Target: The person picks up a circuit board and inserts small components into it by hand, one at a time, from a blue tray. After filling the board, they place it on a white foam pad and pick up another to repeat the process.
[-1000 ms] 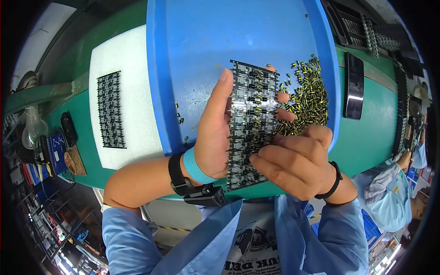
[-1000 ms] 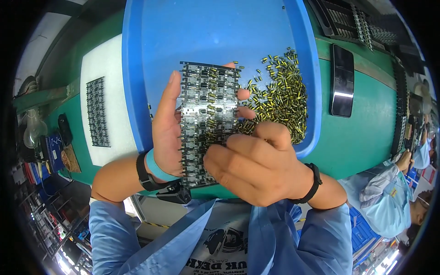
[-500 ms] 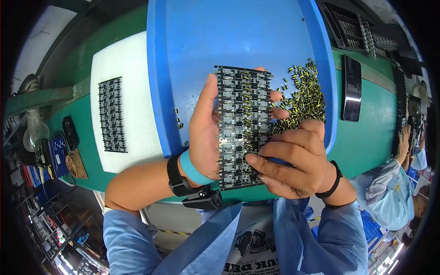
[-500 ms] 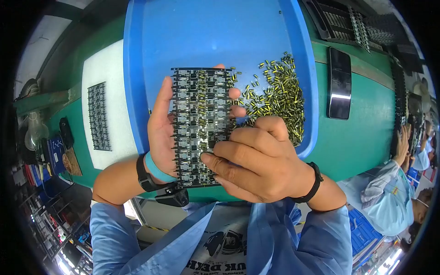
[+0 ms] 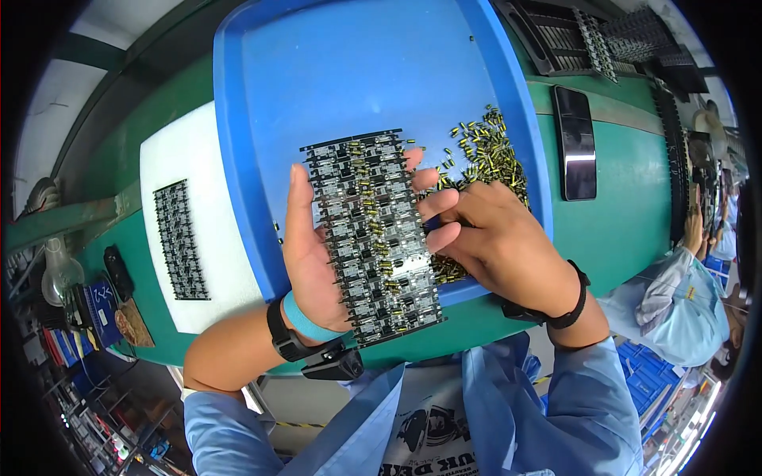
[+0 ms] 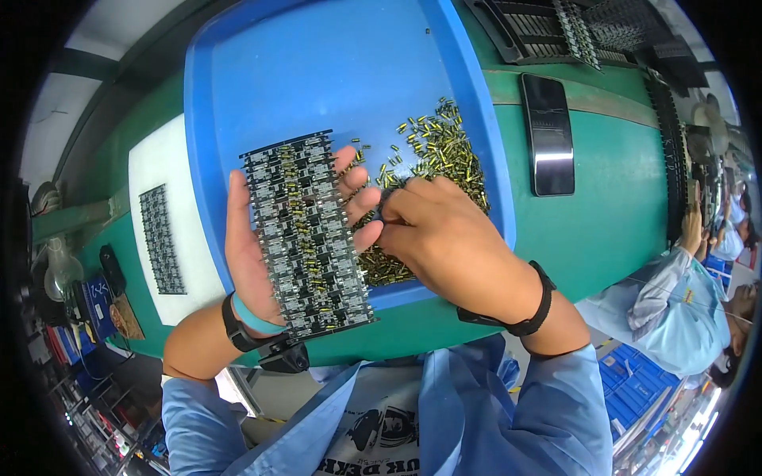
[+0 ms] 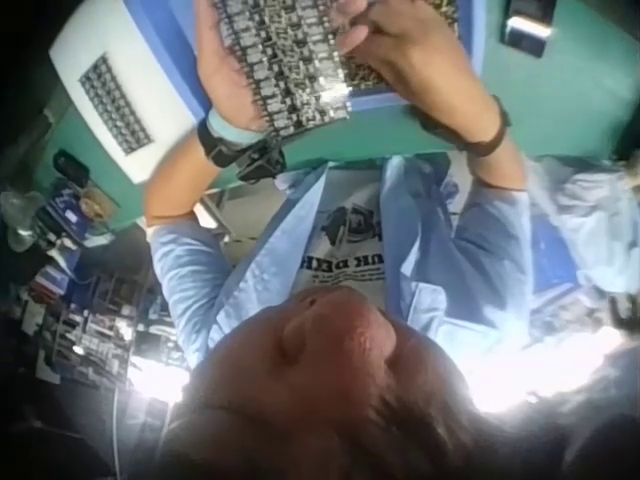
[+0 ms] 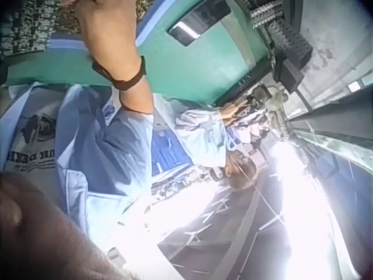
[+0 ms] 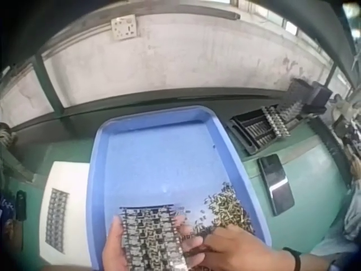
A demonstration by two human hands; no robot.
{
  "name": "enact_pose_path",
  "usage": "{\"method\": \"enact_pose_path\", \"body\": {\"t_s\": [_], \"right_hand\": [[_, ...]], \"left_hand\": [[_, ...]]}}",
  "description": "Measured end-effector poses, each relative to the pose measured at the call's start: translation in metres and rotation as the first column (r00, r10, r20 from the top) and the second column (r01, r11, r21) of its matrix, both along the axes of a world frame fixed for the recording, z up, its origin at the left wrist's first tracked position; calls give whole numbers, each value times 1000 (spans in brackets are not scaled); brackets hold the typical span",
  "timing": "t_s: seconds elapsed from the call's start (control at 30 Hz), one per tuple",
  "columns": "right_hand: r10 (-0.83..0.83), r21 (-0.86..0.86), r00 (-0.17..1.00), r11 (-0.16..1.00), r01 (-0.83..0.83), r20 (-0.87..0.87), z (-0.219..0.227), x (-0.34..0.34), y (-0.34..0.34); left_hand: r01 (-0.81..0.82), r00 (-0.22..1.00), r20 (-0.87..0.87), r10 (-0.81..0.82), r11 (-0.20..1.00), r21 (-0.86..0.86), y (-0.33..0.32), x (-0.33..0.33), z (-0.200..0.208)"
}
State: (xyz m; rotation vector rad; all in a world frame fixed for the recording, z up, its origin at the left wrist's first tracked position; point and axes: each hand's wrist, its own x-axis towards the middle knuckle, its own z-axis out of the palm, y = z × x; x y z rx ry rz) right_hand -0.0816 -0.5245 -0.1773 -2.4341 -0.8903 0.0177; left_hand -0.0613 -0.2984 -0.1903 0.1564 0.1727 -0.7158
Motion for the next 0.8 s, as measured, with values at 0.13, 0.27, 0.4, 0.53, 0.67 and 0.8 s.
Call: {"method": "enact_pose_path", "body": {"t_s": [0.13,0.27,0.4,0.53,0.67,0.8], "right_hand": [[-67,107,996,992,73,-53,1,-2,-2],[-12,-12,999,1000,12,-45,3,-3,4],[-70,184,993,979,86,-92,-2,1,-1],[-316,360,877,821,444,-361,16,-3,1],[-227,560,844,660,500,-486,8,-6,1],[-157,611,797,561,558,-583,11,-12,5]], "left_hand": [[-10,999,-36,12,999,40,-1,0,2],[-2,1000,21,1,999,32,0,-1,-3],[12,998,65,-12,1000,1,1,-1,-8],[44,993,108,-40,998,-34,2,-1,-10],[40,995,91,-39,999,-13,1,-3,-8],[53,994,95,-52,999,-4,1,-6,-8]]}}
